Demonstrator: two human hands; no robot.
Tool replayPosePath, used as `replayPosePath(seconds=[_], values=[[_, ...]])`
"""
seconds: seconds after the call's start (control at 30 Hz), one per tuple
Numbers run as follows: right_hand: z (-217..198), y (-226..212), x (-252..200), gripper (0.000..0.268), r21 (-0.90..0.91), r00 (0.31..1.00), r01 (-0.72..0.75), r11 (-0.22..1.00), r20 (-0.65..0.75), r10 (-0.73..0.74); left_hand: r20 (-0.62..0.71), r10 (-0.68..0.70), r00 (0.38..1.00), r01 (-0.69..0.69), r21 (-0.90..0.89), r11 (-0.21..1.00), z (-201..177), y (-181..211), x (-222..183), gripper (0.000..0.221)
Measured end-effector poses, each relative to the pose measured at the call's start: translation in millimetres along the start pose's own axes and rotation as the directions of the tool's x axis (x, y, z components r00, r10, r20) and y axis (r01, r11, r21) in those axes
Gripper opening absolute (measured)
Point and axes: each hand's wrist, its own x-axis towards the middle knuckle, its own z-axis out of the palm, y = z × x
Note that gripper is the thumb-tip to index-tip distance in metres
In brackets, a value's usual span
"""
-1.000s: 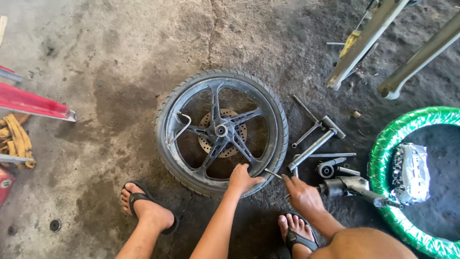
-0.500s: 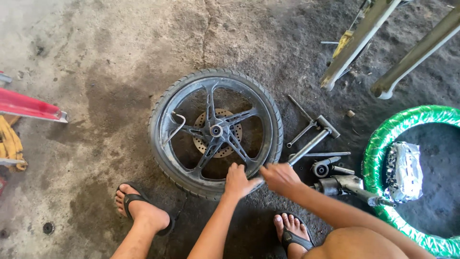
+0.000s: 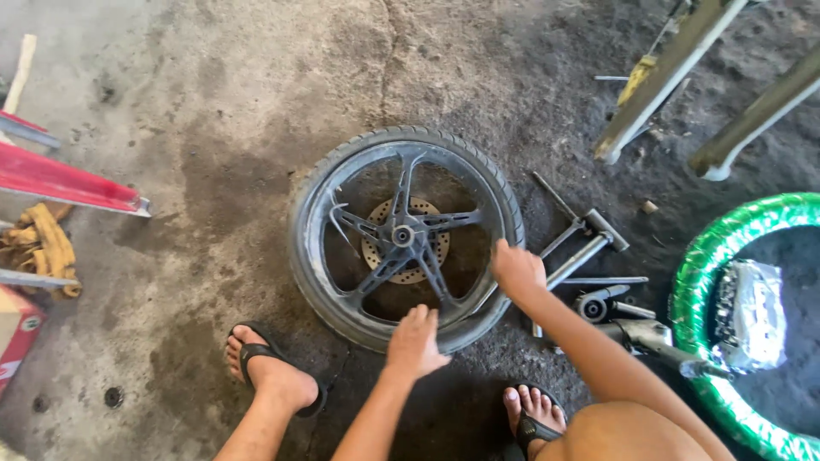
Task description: The recorder is seen repairing a motorcycle wheel by removing the tire and inner tube using tire levers.
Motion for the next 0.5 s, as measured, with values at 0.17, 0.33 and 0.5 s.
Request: replayPosePath(seconds=[0.17, 0.33, 0.5], values=[[18.8, 44.3, -79.5, 0.032, 0.434, 1.0, -0.005, 0.901, 0.027, -0.008, 0.323, -0.125, 0.938, 0.088, 0.127, 0.988, -37.3, -11.3, 3.7, 0.094], [-12.4, 54.7, -141.5, 0.025, 0.484, 0.989, 0.146, 0.863, -0.08, -0.123, 0.177, -0.214, 0.961, 0.209, 0.045, 0.977, -28.7, 4.7, 25.2, 0.066], [-22.6, 51.4, -162.1, 0.058, 0.093, 0.889, 0.429, 0.898, -0.22, -0.402, -0.113, -0.045, 0.993, 0.008, -0.314, 0.949, 35.0, 27.8, 54.2, 0.077]])
